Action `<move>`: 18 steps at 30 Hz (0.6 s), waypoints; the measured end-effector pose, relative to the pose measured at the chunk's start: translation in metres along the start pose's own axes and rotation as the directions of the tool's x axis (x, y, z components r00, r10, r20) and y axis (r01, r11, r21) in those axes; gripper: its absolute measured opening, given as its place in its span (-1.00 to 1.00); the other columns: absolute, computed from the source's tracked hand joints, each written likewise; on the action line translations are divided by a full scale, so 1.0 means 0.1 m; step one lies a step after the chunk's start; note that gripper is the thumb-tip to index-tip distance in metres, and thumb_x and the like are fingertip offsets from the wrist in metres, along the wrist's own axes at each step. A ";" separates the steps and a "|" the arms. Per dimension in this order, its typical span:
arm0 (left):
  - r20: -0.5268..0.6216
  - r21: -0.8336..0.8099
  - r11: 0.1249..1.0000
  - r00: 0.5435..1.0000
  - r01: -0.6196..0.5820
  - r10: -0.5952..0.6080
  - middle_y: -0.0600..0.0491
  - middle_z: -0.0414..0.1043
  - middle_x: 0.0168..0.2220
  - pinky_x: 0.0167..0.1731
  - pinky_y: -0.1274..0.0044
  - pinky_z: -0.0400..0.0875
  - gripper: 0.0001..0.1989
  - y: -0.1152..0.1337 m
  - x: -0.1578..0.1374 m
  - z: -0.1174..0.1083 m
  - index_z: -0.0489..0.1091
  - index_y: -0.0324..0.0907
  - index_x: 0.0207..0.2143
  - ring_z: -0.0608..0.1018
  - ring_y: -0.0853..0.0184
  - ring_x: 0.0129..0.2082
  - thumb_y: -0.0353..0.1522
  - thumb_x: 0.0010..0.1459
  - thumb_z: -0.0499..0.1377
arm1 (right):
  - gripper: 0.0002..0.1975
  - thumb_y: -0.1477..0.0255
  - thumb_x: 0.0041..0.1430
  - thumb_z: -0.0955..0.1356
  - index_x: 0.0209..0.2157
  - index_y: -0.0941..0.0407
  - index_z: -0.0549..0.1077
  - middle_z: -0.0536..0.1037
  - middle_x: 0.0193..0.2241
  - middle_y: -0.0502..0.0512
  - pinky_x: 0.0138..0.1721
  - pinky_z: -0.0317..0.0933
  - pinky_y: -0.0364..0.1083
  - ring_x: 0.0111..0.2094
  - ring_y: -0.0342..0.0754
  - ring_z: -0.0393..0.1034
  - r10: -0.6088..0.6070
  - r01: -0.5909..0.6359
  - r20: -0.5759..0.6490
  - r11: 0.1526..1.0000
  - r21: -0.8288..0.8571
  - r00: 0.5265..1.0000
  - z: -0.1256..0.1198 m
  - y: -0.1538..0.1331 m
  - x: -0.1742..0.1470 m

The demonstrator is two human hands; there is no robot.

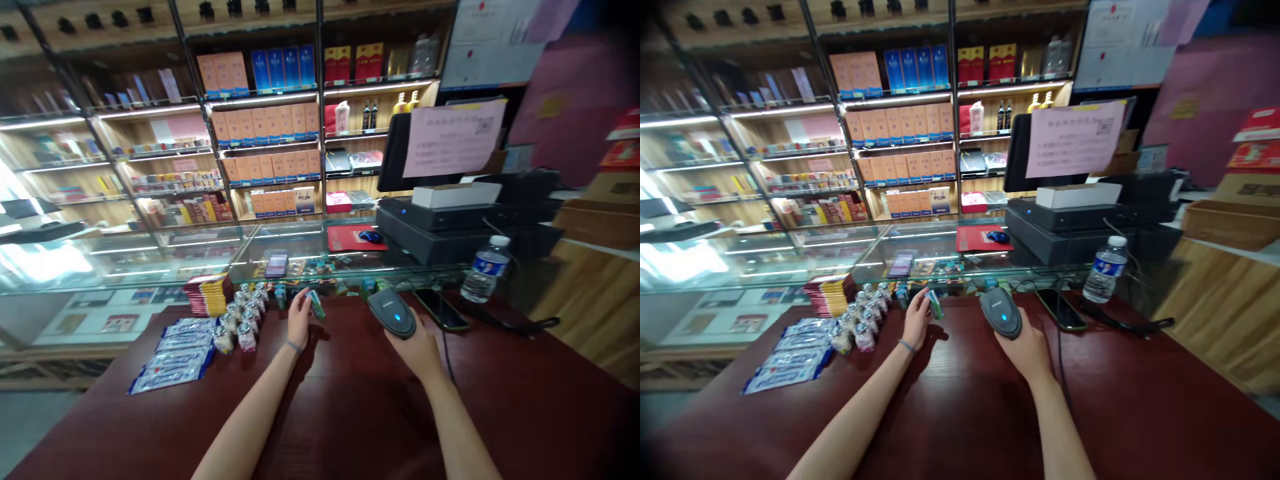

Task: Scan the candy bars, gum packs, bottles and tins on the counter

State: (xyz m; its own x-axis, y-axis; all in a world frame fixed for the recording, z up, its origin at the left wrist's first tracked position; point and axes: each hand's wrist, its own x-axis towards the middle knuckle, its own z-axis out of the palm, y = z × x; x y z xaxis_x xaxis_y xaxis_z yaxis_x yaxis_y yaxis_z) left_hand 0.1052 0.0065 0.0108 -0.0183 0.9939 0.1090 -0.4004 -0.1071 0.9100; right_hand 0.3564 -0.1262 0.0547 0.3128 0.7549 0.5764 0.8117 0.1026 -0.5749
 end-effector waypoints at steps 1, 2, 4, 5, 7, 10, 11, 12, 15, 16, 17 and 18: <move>0.002 -0.079 0.995 0.998 0.063 -0.063 -0.06 0.54 -0.05 -0.25 0.55 0.50 -0.52 0.07 -0.01 -0.15 0.38 -0.14 0.14 0.59 0.33 -0.20 -0.21 0.20 0.29 | -0.70 0.28 0.08 0.36 -0.12 0.01 0.37 0.65 -0.44 0.08 -0.41 0.35 -0.08 -0.37 0.14 0.61 -0.016 0.012 0.063 0.999 0.051 0.998 0.03 -0.07 -0.02; 0.009 -0.147 0.982 0.993 0.115 -0.115 -0.06 0.54 -0.04 -0.28 0.57 0.50 -0.52 0.13 -0.02 -0.28 0.40 -0.14 0.13 0.60 0.34 -0.20 -0.22 0.18 0.31 | -0.67 0.30 0.07 0.36 -0.09 0.00 0.35 0.65 -0.44 0.04 -0.40 0.34 -0.09 -0.36 0.13 0.62 -0.047 0.034 0.133 0.994 0.102 0.990 0.06 -0.15 -0.05; 0.023 -0.257 0.948 0.982 0.187 -0.187 -0.06 0.54 -0.01 -0.32 0.59 0.50 -0.57 0.22 -0.04 -0.50 0.43 -0.14 0.09 0.60 0.37 -0.21 -0.25 0.18 0.31 | -0.61 0.36 0.06 0.36 -0.04 -0.01 0.33 0.65 -0.42 -0.01 -0.40 0.33 -0.11 -0.35 0.11 0.64 -0.154 0.111 0.271 0.980 0.166 0.950 0.14 -0.31 -0.12; 0.023 -0.297 0.932 0.977 0.208 -0.211 -0.06 0.53 0.01 -0.35 0.60 0.49 -0.60 0.25 -0.05 -0.57 0.45 -0.14 0.07 0.60 0.38 -0.23 -0.27 0.19 0.31 | -0.58 0.39 0.04 0.36 -0.01 -0.01 0.31 0.66 -0.41 -0.02 -0.41 0.31 -0.12 -0.36 0.10 0.64 -0.223 0.171 0.336 0.969 0.177 0.915 0.17 -0.39 -0.16; 0.013 -0.352 0.908 0.971 0.229 -0.240 -0.05 0.52 0.03 -0.39 0.62 0.49 -0.66 0.28 -0.06 -0.66 0.46 -0.13 0.05 0.59 0.40 -0.25 -0.29 0.23 0.28 | -0.53 0.45 0.01 0.35 0.01 0.01 0.28 0.66 -0.40 -0.02 -0.43 0.27 -0.13 -0.39 0.08 0.63 -0.357 0.308 0.444 0.934 0.182 0.822 0.23 -0.54 -0.23; -0.002 -0.369 0.901 0.970 0.227 -0.245 -0.06 0.52 0.04 -0.42 0.63 0.48 -0.67 0.28 -0.04 -0.68 0.46 -0.14 0.05 0.59 0.39 -0.24 -0.28 0.25 0.25 | -0.44 0.52 -0.05 0.34 0.04 0.06 0.22 0.65 -0.41 0.01 -0.45 0.22 -0.13 -0.42 0.08 0.62 -0.483 0.462 0.517 0.869 0.179 0.707 0.29 -0.68 -0.30; -0.005 -0.366 0.904 0.971 0.222 -0.240 -0.07 0.52 0.04 -0.42 0.63 0.48 -0.67 0.27 -0.04 -0.68 0.46 -0.14 0.05 0.60 0.39 -0.24 -0.28 0.24 0.26 | -0.41 0.53 -0.08 0.34 0.06 0.07 0.21 0.65 -0.42 0.01 -0.45 0.21 -0.13 -0.42 0.09 0.62 -0.500 0.491 0.520 0.855 0.167 0.693 0.31 -0.70 -0.32; -0.011 -0.365 0.906 0.972 0.214 -0.234 -0.07 0.52 0.04 -0.42 0.63 0.49 -0.66 0.27 -0.03 -0.68 0.46 -0.15 0.04 0.60 0.38 -0.23 -0.27 0.24 0.26 | -0.39 0.54 -0.10 0.34 0.07 0.09 0.21 0.66 -0.43 0.02 -0.46 0.21 -0.13 -0.43 0.10 0.61 -0.509 0.512 0.519 0.846 0.151 0.687 0.31 -0.71 -0.33; -0.022 -0.359 0.914 0.977 0.189 -0.211 -0.07 0.52 0.03 -0.40 0.62 0.48 -0.71 0.24 -0.01 -0.70 0.49 -0.15 -0.02 0.59 0.37 -0.20 -0.26 0.24 0.26 | -0.48 0.54 -0.13 0.35 -0.04 0.08 0.29 0.65 -0.46 0.02 -0.47 0.18 -0.13 -0.45 0.09 0.60 -0.506 0.545 0.526 0.833 0.094 0.683 0.31 -0.69 -0.33; -0.019 -0.356 0.917 0.980 0.179 -0.199 -0.08 0.51 0.03 -0.40 0.61 0.48 -0.74 0.24 -0.01 -0.71 0.50 -0.16 -0.04 0.58 0.37 -0.19 -0.27 0.25 0.24 | -0.53 0.54 -0.14 0.36 -0.10 0.07 0.31 0.64 -0.48 0.02 -0.47 0.17 -0.14 -0.46 0.08 0.60 -0.499 0.547 0.530 0.833 0.076 0.686 0.30 -0.68 -0.32; -0.013 -0.357 0.918 0.982 0.170 -0.186 -0.08 0.51 0.04 -0.39 0.61 0.47 -0.76 0.23 0.00 -0.72 0.51 -0.16 -0.06 0.58 0.36 -0.17 -0.27 0.27 0.22 | -0.57 0.53 -0.14 0.36 -0.15 0.05 0.32 0.64 -0.49 0.01 -0.48 0.16 -0.14 -0.46 0.08 0.59 -0.491 0.547 0.532 0.835 0.060 0.690 0.30 -0.67 -0.31; -0.008 -0.363 0.917 0.984 0.163 -0.178 -0.09 0.51 0.05 -0.38 0.61 0.46 -0.77 0.23 0.00 -0.72 0.51 -0.17 -0.07 0.57 0.36 -0.16 -0.28 0.28 0.20 | -0.60 0.53 -0.15 0.36 -0.18 0.04 0.33 0.63 -0.50 0.00 -0.48 0.15 -0.15 -0.47 0.07 0.59 -0.483 0.545 0.531 0.837 0.047 0.696 0.29 -0.67 -0.31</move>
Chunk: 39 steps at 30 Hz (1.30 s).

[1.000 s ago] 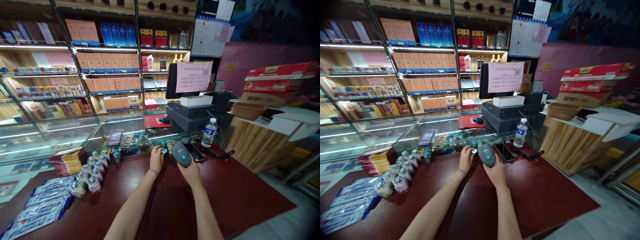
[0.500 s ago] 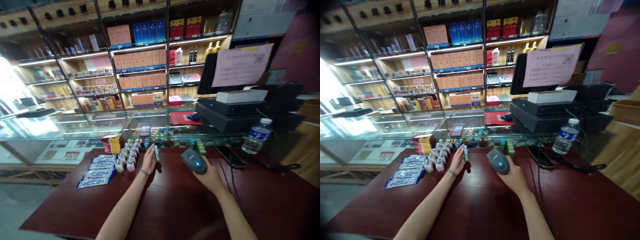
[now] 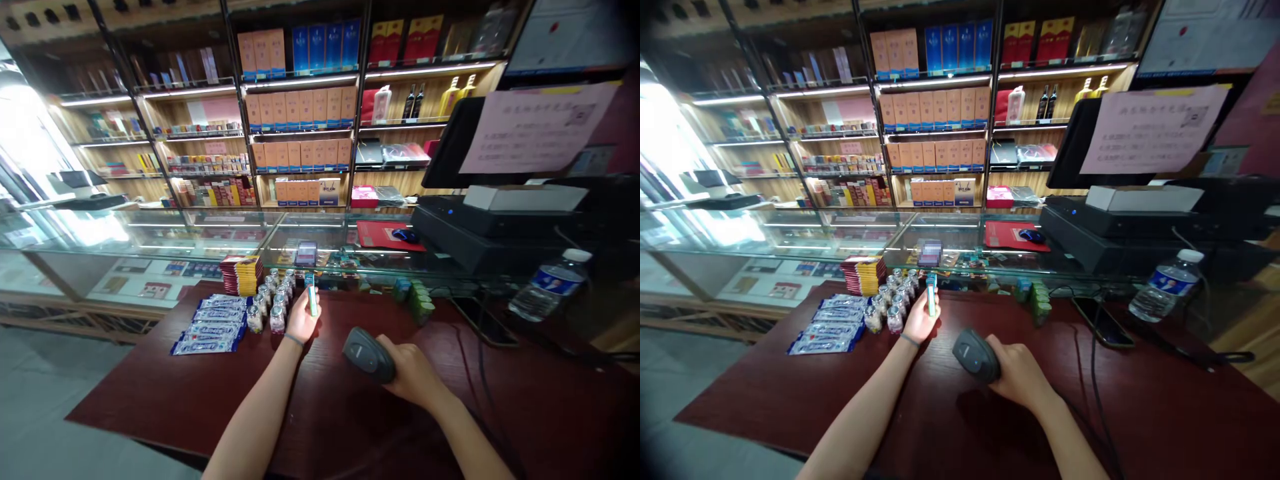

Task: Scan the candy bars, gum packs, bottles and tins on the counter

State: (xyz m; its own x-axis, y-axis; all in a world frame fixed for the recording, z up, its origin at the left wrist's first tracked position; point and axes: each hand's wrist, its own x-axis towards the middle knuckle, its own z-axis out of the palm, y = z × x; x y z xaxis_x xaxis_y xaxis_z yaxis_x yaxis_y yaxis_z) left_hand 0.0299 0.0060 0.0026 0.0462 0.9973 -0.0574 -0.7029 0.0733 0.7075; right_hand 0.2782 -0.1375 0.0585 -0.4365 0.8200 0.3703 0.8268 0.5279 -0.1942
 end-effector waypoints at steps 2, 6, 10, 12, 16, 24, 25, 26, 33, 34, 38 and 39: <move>0.000 -0.026 1.000 1.000 0.001 -0.001 -0.08 0.50 0.05 -0.39 0.61 0.45 -0.79 0.00 0.01 -0.01 0.51 -0.17 -0.08 0.57 0.37 -0.16 -0.32 0.29 0.17 | -0.60 0.54 -0.15 0.37 -0.18 0.04 0.34 0.63 -0.50 -0.01 -0.48 0.16 -0.15 -0.46 0.06 0.59 0.015 -0.015 -0.006 1.000 0.003 1.000 -0.01 0.01 0.00; -0.047 -0.052 0.998 0.998 0.027 -0.029 -0.06 0.51 0.03 -0.37 0.62 0.45 -0.78 -0.01 0.01 -0.01 0.49 -0.16 -0.06 0.57 0.41 -0.21 -0.29 0.29 0.18 | -0.56 0.56 -0.10 0.36 -0.10 0.05 0.32 0.65 -0.47 -0.01 -0.46 0.19 -0.14 -0.45 0.06 0.60 0.015 -0.014 -0.007 0.998 0.060 1.000 -0.02 0.01 0.01; -0.041 0.019 0.999 0.998 -0.048 0.048 -0.05 0.54 0.00 -0.31 0.59 0.49 -0.63 -0.03 0.01 0.02 0.46 -0.14 0.03 0.59 0.37 -0.19 -0.21 0.21 0.28 | -0.56 0.54 -0.06 0.35 -0.07 0.07 0.33 0.65 -0.44 0.02 -0.45 0.22 -0.12 -0.43 0.08 0.61 0.012 -0.010 -0.037 0.999 0.047 0.999 0.02 0.05 0.01; -0.043 0.069 0.992 0.993 -0.109 0.112 -0.06 0.54 -0.02 -0.24 0.56 0.50 -0.54 -0.06 0.02 0.03 0.43 -0.13 0.09 0.60 0.34 -0.16 -0.21 0.16 0.32 | -0.59 0.53 -0.04 0.35 -0.08 0.07 0.35 0.65 -0.45 0.03 -0.44 0.24 -0.12 -0.43 0.08 0.61 0.010 -0.008 -0.066 1.000 0.028 0.998 0.04 0.10 0.00; -0.094 0.323 0.910 0.948 -0.258 0.303 -0.06 0.52 0.02 0.01 0.49 0.44 -0.53 -0.12 0.05 0.00 0.40 -0.14 0.10 0.57 0.31 0.00 -0.29 0.13 0.33 | -0.62 0.51 -0.03 0.36 -0.10 0.08 0.37 0.65 -0.46 0.06 -0.45 0.26 -0.13 -0.45 0.08 0.60 0.004 -0.004 -0.123 1.000 0.003 0.992 0.07 0.19 -0.03; -0.033 0.837 0.419 0.731 -0.352 0.682 -0.12 0.51 0.03 0.18 0.27 0.31 -0.61 -0.08 0.05 -0.04 0.46 -0.17 0.03 0.52 0.12 0.07 -0.33 0.13 0.28 | -0.62 0.48 0.00 0.35 -0.07 0.08 0.37 0.63 -0.48 0.03 -0.46 0.24 -0.14 -0.47 0.05 0.59 0.023 -0.019 -0.165 0.999 0.026 0.986 0.03 0.19 -0.03; -0.019 0.850 0.393 0.725 -0.351 0.689 -0.11 0.52 0.01 0.17 0.28 0.32 -0.62 -0.08 0.05 -0.04 0.46 -0.16 0.03 0.52 0.12 0.06 -0.32 0.14 0.27 | -0.62 0.48 0.00 0.35 -0.08 0.08 0.37 0.63 -0.48 0.03 -0.46 0.24 -0.15 -0.47 0.05 0.58 0.023 -0.018 -0.170 0.999 0.030 0.985 0.02 0.18 -0.02; -0.016 0.856 0.385 0.726 -0.346 0.687 -0.09 0.53 0.00 0.15 0.29 0.33 -0.63 -0.09 0.06 -0.03 0.46 -0.15 0.03 0.53 0.13 0.05 -0.31 0.15 0.27 | -0.63 0.48 -0.01 0.35 -0.09 0.08 0.37 0.63 -0.48 0.03 -0.47 0.24 -0.15 -0.47 0.05 0.58 0.021 -0.015 -0.174 0.999 0.035 0.985 0.01 0.17 -0.02; -0.087 0.837 0.443 0.722 -0.322 0.687 -0.07 0.52 -0.02 0.15 0.31 0.33 -0.65 -0.21 0.22 0.00 0.44 -0.14 0.01 0.53 0.18 0.04 -0.37 0.15 0.26 | -0.65 0.49 0.00 0.32 -0.10 0.07 0.36 0.62 -0.50 0.03 -0.47 0.24 -0.13 -0.48 0.07 0.58 0.024 -0.005 -0.216 0.996 0.089 0.976 -0.01 0.18 -0.03; -0.090 0.835 0.446 0.719 -0.323 0.690 -0.07 0.52 -0.03 0.15 0.31 0.33 -0.66 -0.23 0.24 0.00 0.44 -0.14 0.00 0.53 0.17 0.03 -0.37 0.14 0.26 | -0.65 0.49 0.00 0.32 -0.10 0.08 0.35 0.62 -0.49 0.04 -0.47 0.24 -0.12 -0.48 0.08 0.58 0.013 0.009 -0.234 0.996 0.090 0.972 0.00 0.19 -0.03; -0.091 0.848 0.427 0.708 -0.314 0.701 -0.09 0.51 -0.02 0.17 0.27 0.31 -0.66 -0.24 0.32 0.01 0.45 -0.15 0.00 0.53 0.15 0.04 -0.37 0.14 0.26 | -0.69 0.51 0.03 0.30 -0.13 0.07 0.34 0.62 -0.48 0.04 -0.49 0.22 -0.11 -0.50 0.08 0.58 -0.039 0.068 -0.276 0.993 0.096 0.960 0.00 0.21 -0.03; -0.085 0.854 0.417 0.706 -0.311 0.703 -0.10 0.50 -0.02 0.18 0.27 0.30 -0.66 -0.24 0.34 0.01 0.44 -0.15 0.01 0.52 0.15 0.05 -0.37 0.15 0.26 | -0.71 0.51 0.04 0.30 -0.13 0.07 0.33 0.61 -0.48 0.03 -0.49 0.22 -0.11 -0.50 0.08 0.58 -0.046 0.076 -0.279 0.992 0.099 0.959 0.00 0.21 -0.03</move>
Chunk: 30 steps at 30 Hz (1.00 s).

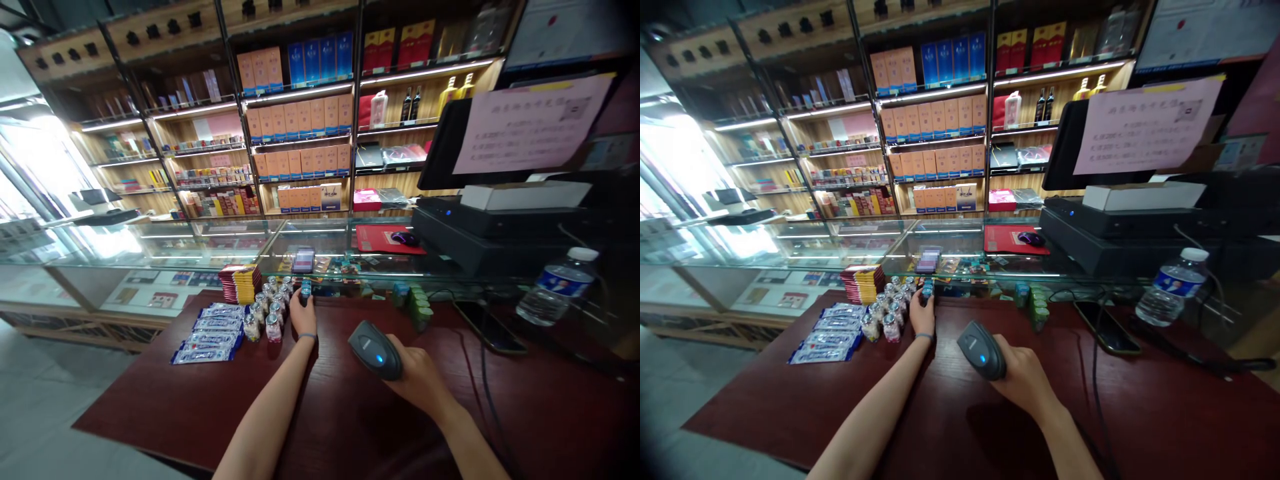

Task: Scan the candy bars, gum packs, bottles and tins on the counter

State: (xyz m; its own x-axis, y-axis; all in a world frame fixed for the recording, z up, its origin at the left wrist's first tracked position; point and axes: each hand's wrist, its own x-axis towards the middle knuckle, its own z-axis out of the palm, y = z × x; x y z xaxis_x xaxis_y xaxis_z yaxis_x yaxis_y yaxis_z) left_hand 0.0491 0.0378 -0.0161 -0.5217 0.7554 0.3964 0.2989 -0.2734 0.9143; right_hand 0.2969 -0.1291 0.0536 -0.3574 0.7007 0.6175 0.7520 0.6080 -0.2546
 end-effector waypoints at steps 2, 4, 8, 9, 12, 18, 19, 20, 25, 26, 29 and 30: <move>0.004 0.021 1.000 1.000 -0.011 0.011 -0.11 0.49 0.01 0.19 0.26 0.29 -0.65 -0.02 0.02 0.01 0.43 -0.15 0.03 0.51 0.14 0.07 -0.38 0.16 0.24 | -0.71 0.51 0.06 0.30 -0.13 0.07 0.33 0.60 -0.49 0.01 -0.49 0.21 -0.11 -0.51 0.07 0.57 -0.002 0.002 -0.009 1.000 0.003 1.000 -0.01 0.00 0.00; 0.000 0.036 0.999 1.000 -0.009 0.009 -0.12 0.48 0.04 0.20 0.26 0.29 -0.64 -0.04 0.03 0.01 0.42 -0.14 0.05 0.50 0.14 0.09 -0.38 0.17 0.23 | -0.72 0.50 0.06 0.31 -0.13 0.07 0.33 0.60 -0.50 0.00 -0.50 0.20 -0.11 -0.52 0.06 0.57 0.001 -0.001 -0.010 1.000 0.001 1.000 -0.02 0.00 0.01; -0.006 0.044 0.999 1.000 0.007 -0.007 -0.13 0.48 0.05 0.22 0.24 0.28 -0.61 -0.07 0.04 0.02 0.39 -0.16 0.07 0.50 0.13 0.11 -0.38 0.18 0.22 | -0.72 0.49 0.08 0.33 -0.12 0.07 0.32 0.59 -0.49 -0.01 -0.49 0.20 -0.12 -0.52 0.05 0.56 0.015 -0.015 -0.008 1.000 0.000 1.000 -0.04 -0.01 0.01; -0.005 0.043 0.999 1.000 0.010 -0.010 -0.13 0.47 0.06 0.22 0.23 0.28 -0.60 -0.07 0.03 0.02 0.38 -0.16 0.08 0.49 0.12 0.12 -0.38 0.18 0.22 | -0.71 0.49 0.08 0.33 -0.12 0.07 0.32 0.59 -0.50 -0.01 -0.49 0.20 -0.12 -0.52 0.04 0.56 0.018 -0.018 -0.010 1.000 0.000 1.000 -0.03 0.00 0.01; -0.003 0.036 0.999 1.000 0.003 -0.003 -0.17 0.42 0.12 0.24 0.21 0.26 -0.53 -0.05 0.01 0.01 0.34 -0.17 0.14 0.46 0.10 0.16 -0.38 0.17 0.24 | -0.71 0.49 0.07 0.33 -0.12 0.07 0.32 0.59 -0.52 -0.03 -0.50 0.19 -0.12 -0.53 0.04 0.56 0.039 -0.039 -0.001 0.999 -0.001 0.999 -0.01 0.02 0.00; -0.054 0.107 0.975 0.978 -0.194 0.200 -0.19 0.35 0.14 0.25 0.14 0.23 -0.51 0.12 -0.09 -0.09 0.30 -0.16 0.17 0.38 0.06 0.21 -0.34 0.20 0.24 | -0.68 0.47 0.06 0.34 -0.10 0.04 0.32 0.62 -0.51 -0.02 -0.49 0.22 -0.12 -0.49 0.08 0.60 0.137 -0.137 -0.001 0.990 -0.026 0.991 0.07 0.14 -0.07; -0.065 0.114 0.964 0.967 -0.240 0.248 -0.19 0.34 0.12 0.25 0.13 0.24 -0.54 0.16 -0.12 -0.09 0.31 -0.16 0.16 0.38 0.06 0.20 -0.34 0.21 0.23 | -0.68 0.46 0.05 0.34 -0.11 0.04 0.33 0.62 -0.53 -0.03 -0.49 0.23 -0.12 -0.49 0.09 0.60 0.175 -0.175 -0.019 0.984 -0.031 0.984 0.07 0.15 -0.08; -0.064 0.114 0.952 0.954 -0.285 0.293 -0.19 0.34 0.10 0.23 0.14 0.26 -0.56 0.19 -0.15 -0.09 0.32 -0.16 0.15 0.38 0.07 0.18 -0.33 0.23 0.22 | -0.69 0.44 0.05 0.34 -0.11 0.03 0.34 0.62 -0.53 -0.02 -0.49 0.24 -0.12 -0.49 0.10 0.61 0.214 -0.216 -0.043 0.976 -0.038 0.976 0.08 0.16 -0.08; 0.202 -0.042 0.901 0.880 -0.431 0.430 -0.14 0.35 0.02 0.12 0.23 0.40 -0.64 0.36 -0.37 0.17 0.34 -0.13 0.13 0.44 0.16 0.07 -0.34 0.29 0.15 | -0.68 0.32 0.08 0.36 -0.09 0.04 0.39 0.65 -0.49 0.06 -0.46 0.27 -0.09 -0.45 0.16 0.61 0.388 -0.412 -0.178 0.902 -0.126 0.904 0.00 0.26 -0.10; 0.269 -0.082 0.897 0.857 -0.435 0.440 -0.13 0.35 0.03 0.11 0.24 0.41 -0.64 0.40 -0.43 0.27 0.33 -0.12 0.14 0.45 0.17 0.07 -0.36 0.29 0.15 | -0.69 0.30 0.09 0.36 -0.10 0.03 0.39 0.64 -0.50 0.06 -0.47 0.26 -0.09 -0.46 0.16 0.61 0.419 -0.451 -0.200 0.879 -0.155 0.886 -0.03 0.29 -0.10; 0.405 -0.167 0.897 0.801 -0.409 0.441 -0.11 0.33 0.06 0.15 0.25 0.38 -0.60 0.51 -0.61 0.62 0.33 -0.08 0.16 0.43 0.18 0.10 -0.41 0.27 0.15 | -0.71 0.28 0.12 0.35 -0.12 0.05 0.40 0.63 -0.52 0.06 -0.51 0.20 -0.09 -0.51 0.14 0.58 0.473 -0.533 -0.267 0.811 -0.239 0.839 -0.13 0.40 -0.12; 0.435 -0.185 0.900 0.788 -0.395 0.436 -0.11 0.32 0.07 0.18 0.24 0.36 -0.57 0.55 -0.67 0.75 0.32 -0.07 0.17 0.43 0.18 0.11 -0.43 0.25 0.16 | -0.72 0.28 0.12 0.35 -0.12 0.06 0.40 0.62 -0.52 0.07 -0.52 0.18 -0.10 -0.52 0.13 0.56 0.477 -0.549 -0.292 0.795 -0.260 0.829 -0.16 0.43 -0.13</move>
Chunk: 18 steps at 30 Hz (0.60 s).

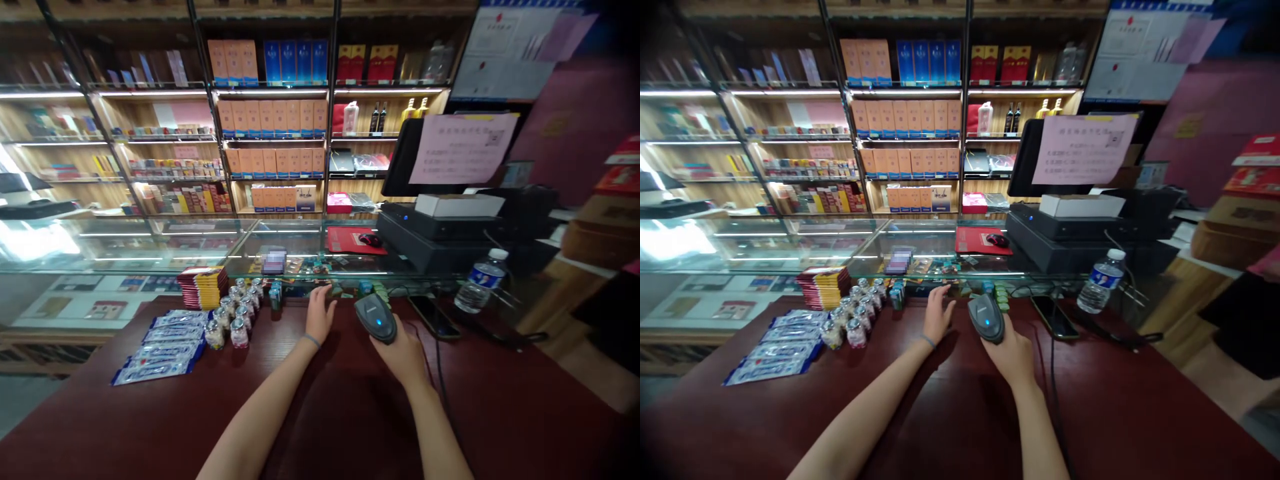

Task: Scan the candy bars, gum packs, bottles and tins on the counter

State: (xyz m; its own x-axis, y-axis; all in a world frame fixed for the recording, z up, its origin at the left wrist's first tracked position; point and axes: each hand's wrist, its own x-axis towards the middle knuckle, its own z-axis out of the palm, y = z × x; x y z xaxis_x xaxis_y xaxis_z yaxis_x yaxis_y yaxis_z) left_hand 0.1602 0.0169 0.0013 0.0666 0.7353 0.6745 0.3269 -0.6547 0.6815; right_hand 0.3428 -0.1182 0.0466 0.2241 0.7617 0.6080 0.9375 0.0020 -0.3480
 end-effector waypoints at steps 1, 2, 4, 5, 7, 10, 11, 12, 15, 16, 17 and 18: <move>0.029 -0.021 1.000 1.000 0.006 -0.005 -0.11 0.31 0.07 0.20 0.23 0.34 -0.54 0.02 0.03 0.13 0.32 -0.07 0.19 0.42 0.17 0.12 -0.44 0.24 0.16 | -0.72 0.28 0.13 0.35 -0.12 0.06 0.41 0.62 -0.53 0.08 -0.53 0.18 -0.10 -0.53 0.12 0.55 0.010 -0.010 -0.026 1.000 -0.018 1.000 -0.02 0.04 0.01; 0.058 -0.038 0.999 0.998 0.011 -0.009 -0.11 0.29 0.08 0.21 0.23 0.32 -0.51 0.04 0.06 0.26 0.32 -0.06 0.20 0.42 0.17 0.12 -0.46 0.23 0.16 | -0.72 0.28 0.13 0.35 -0.13 0.07 0.41 0.62 -0.53 0.08 -0.53 0.17 -0.10 -0.53 0.12 0.54 0.016 -0.017 -0.053 1.000 -0.026 0.998 -0.03 0.07 0.02; 0.112 -0.064 0.998 0.994 0.017 -0.010 -0.11 0.27 0.08 0.22 0.22 0.31 -0.47 0.06 0.13 0.50 0.33 -0.05 0.22 0.43 0.16 0.11 -0.48 0.20 0.16 | -0.73 0.28 0.14 0.34 -0.14 0.08 0.42 0.62 -0.52 0.10 -0.54 0.18 -0.09 -0.53 0.11 0.53 0.026 -0.028 -0.106 0.999 -0.021 0.994 -0.05 0.11 0.04; 0.135 -0.072 0.997 0.991 0.018 -0.008 -0.11 0.26 0.08 0.22 0.21 0.32 -0.45 0.05 0.16 0.60 0.34 -0.04 0.22 0.43 0.16 0.10 -0.49 0.19 0.15 | -0.73 0.28 0.14 0.34 -0.14 0.08 0.42 0.62 -0.52 0.11 -0.54 0.18 -0.09 -0.53 0.11 0.53 0.031 -0.034 -0.130 0.999 -0.016 0.991 -0.05 0.12 0.04; 0.167 -0.071 0.997 0.986 0.016 -0.004 -0.11 0.25 0.10 0.20 0.21 0.34 -0.42 0.04 0.22 0.76 0.35 -0.01 0.23 0.44 0.16 0.09 -0.52 0.16 0.16 | -0.72 0.27 0.15 0.33 -0.13 0.10 0.43 0.61 -0.51 0.13 -0.55 0.18 -0.09 -0.53 0.10 0.52 0.035 -0.037 -0.165 0.999 -0.004 0.986 -0.06 0.13 0.04; 0.192 -0.016 1.000 0.981 0.015 -0.011 -0.11 0.24 0.13 0.19 0.20 0.34 -0.40 0.03 0.27 0.89 0.37 0.02 0.22 0.44 0.13 0.10 -0.52 0.13 0.17 | -0.73 0.28 0.16 0.33 -0.13 0.10 0.43 0.61 -0.52 0.13 -0.54 0.18 -0.10 -0.52 0.11 0.52 0.033 -0.034 -0.171 0.999 0.002 0.985 -0.06 0.13 0.03; 0.202 0.006 1.000 0.979 0.007 -0.008 -0.12 0.24 0.13 0.19 0.19 0.33 -0.41 0.03 0.28 0.91 0.38 0.01 0.21 0.43 0.12 0.10 -0.52 0.13 0.18 | -0.73 0.28 0.17 0.33 -0.13 0.10 0.43 0.60 -0.53 0.13 -0.54 0.18 -0.10 -0.52 0.11 0.52 0.035 -0.036 -0.161 0.999 -0.001 0.986 -0.05 0.13 0.03; 0.211 0.023 1.000 0.977 -0.004 -0.001 -0.12 0.25 0.14 0.20 0.17 0.32 -0.43 0.03 0.28 0.91 0.40 0.00 0.20 0.43 0.10 0.11 -0.51 0.13 0.19 | -0.74 0.28 0.17 0.34 -0.14 0.10 0.42 0.60 -0.53 0.13 -0.54 0.18 -0.09 -0.52 0.12 0.52 0.040 -0.042 -0.149 0.999 -0.007 0.988 -0.05 0.12 0.02; 0.223 0.053 0.998 0.974 -0.041 0.028 -0.13 0.30 0.12 0.16 0.17 0.33 -0.53 0.07 0.28 0.91 0.47 -0.04 0.12 0.42 0.08 0.10 -0.48 0.15 0.20 | -0.72 0.26 0.17 0.35 -0.13 0.11 0.42 0.58 -0.54 0.13 -0.53 0.17 -0.08 -0.53 0.15 0.52 0.065 -0.067 -0.114 0.997 -0.022 0.991 -0.04 0.12 0.01; 0.219 0.060 0.997 0.975 -0.048 0.034 -0.13 0.32 0.10 0.14 0.18 0.35 -0.58 0.10 0.28 0.90 0.49 -0.06 0.08 0.42 0.09 0.08 -0.48 0.16 0.20 | -0.71 0.26 0.16 0.35 -0.13 0.12 0.42 0.57 -0.55 0.13 -0.53 0.16 -0.08 -0.52 0.15 0.51 0.069 -0.072 -0.108 0.997 -0.022 0.992 -0.04 0.12 0.01; 0.214 0.066 0.996 0.976 -0.052 0.037 -0.13 0.34 0.08 0.12 0.20 0.36 -0.63 0.12 0.27 0.90 0.51 -0.09 0.03 0.43 0.09 0.07 -0.47 0.17 0.19 | -0.71 0.26 0.16 0.36 -0.13 0.12 0.42 0.57 -0.55 0.13 -0.53 0.15 -0.08 -0.52 0.14 0.51 0.071 -0.073 -0.106 0.997 -0.020 0.992 -0.04 0.12 0.00; 0.212 0.069 0.996 0.976 -0.055 0.039 -0.13 0.37 0.05 0.10 0.21 0.38 -0.68 0.14 0.27 0.89 0.52 -0.11 -0.01 0.43 0.10 0.05 -0.47 0.18 0.19 | -0.72 0.27 0.17 0.36 -0.13 0.12 0.42 0.56 -0.55 0.12 -0.53 0.15 -0.09 -0.52 0.13 0.51 0.069 -0.071 -0.108 0.997 -0.018 0.992 -0.03 0.12 0.00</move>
State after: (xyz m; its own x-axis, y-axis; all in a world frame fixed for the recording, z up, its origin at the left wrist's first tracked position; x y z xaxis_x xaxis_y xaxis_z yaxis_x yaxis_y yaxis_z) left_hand 0.2504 0.0429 0.0035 0.2780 0.7297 0.6247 0.3869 -0.6803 0.6225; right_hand 0.3549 -0.1200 0.0449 0.3154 0.6856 0.6561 0.9238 -0.0637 -0.3775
